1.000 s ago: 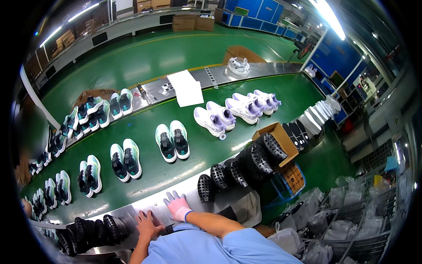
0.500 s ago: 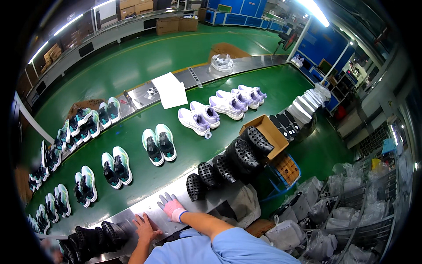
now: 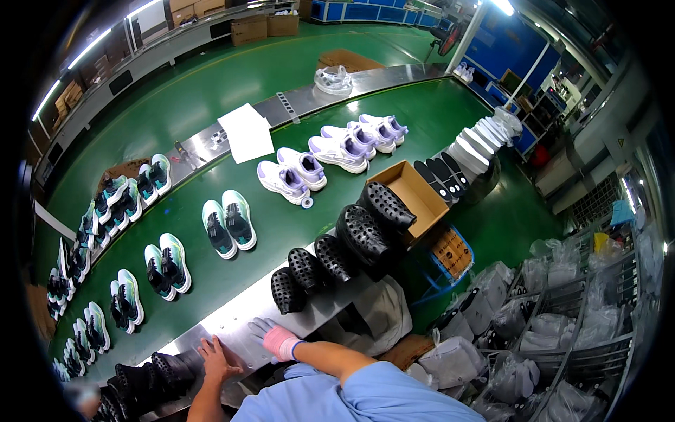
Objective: The person picks up individual shoes from a container and places them into matching pairs on a conveyor belt, then moves pairs of shoes from the belt into a bin.
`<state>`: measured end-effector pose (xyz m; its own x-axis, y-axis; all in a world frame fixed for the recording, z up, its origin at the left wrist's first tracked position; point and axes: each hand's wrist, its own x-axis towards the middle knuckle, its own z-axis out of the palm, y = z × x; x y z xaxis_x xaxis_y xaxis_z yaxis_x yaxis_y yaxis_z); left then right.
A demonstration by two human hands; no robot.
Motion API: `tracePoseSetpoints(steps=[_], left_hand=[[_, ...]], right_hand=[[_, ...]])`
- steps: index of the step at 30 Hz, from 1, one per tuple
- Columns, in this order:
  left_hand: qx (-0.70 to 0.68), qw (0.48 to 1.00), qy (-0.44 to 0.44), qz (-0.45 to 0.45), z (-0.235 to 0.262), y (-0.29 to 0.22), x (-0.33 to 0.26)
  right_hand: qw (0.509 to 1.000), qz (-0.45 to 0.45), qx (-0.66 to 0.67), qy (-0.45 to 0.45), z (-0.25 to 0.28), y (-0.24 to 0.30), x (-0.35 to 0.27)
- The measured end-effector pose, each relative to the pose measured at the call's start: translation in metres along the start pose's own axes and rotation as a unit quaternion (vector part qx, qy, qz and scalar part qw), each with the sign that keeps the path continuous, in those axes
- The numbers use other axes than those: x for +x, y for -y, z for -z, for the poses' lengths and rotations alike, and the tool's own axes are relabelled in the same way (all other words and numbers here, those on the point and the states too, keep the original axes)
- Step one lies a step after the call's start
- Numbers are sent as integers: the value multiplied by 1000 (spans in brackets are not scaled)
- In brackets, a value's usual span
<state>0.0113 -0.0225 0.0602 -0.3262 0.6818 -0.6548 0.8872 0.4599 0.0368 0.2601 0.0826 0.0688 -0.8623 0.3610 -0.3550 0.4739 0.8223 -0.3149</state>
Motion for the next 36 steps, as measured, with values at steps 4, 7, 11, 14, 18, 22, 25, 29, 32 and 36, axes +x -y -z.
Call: tracePoseSetpoints(steps=[4,7,11,14,18,22,25,29,32,36], left_hand=[[-4,1000,-24,-4,-5,4,-1],[-5,1000,-21,-1,-1,0,-3],[2,1000,-10,6,13,-8,-11],[3,1000,-8,7,10,-5,-10],[-1,1000,-14,11,8,-4,-10],[-6,1000,-20,8,7,-4,-9],[-6,1000,-25,7,5,-3,-8],[-6,1000,-29,7,4,-5,-8],[-23,999,-27,19,5,-3,-9],[-13,999,-32,6,7,-2,-9]], right_hand=[[1000,5,1,11,5,1,-1],[1000,6,7,5,2,-1,-2],[1000,11,6,-2,-1,0,-1],[1000,3,4,9,0,1,1],[1000,6,-3,20,3,3,2],[1000,1,2,18,4,2,2],[1000,1,6,9,-2,1,2],[1000,0,9,14,0,0,2],[1000,13,10,15,2,1,5],[1000,4,7,9,0,2,9]])
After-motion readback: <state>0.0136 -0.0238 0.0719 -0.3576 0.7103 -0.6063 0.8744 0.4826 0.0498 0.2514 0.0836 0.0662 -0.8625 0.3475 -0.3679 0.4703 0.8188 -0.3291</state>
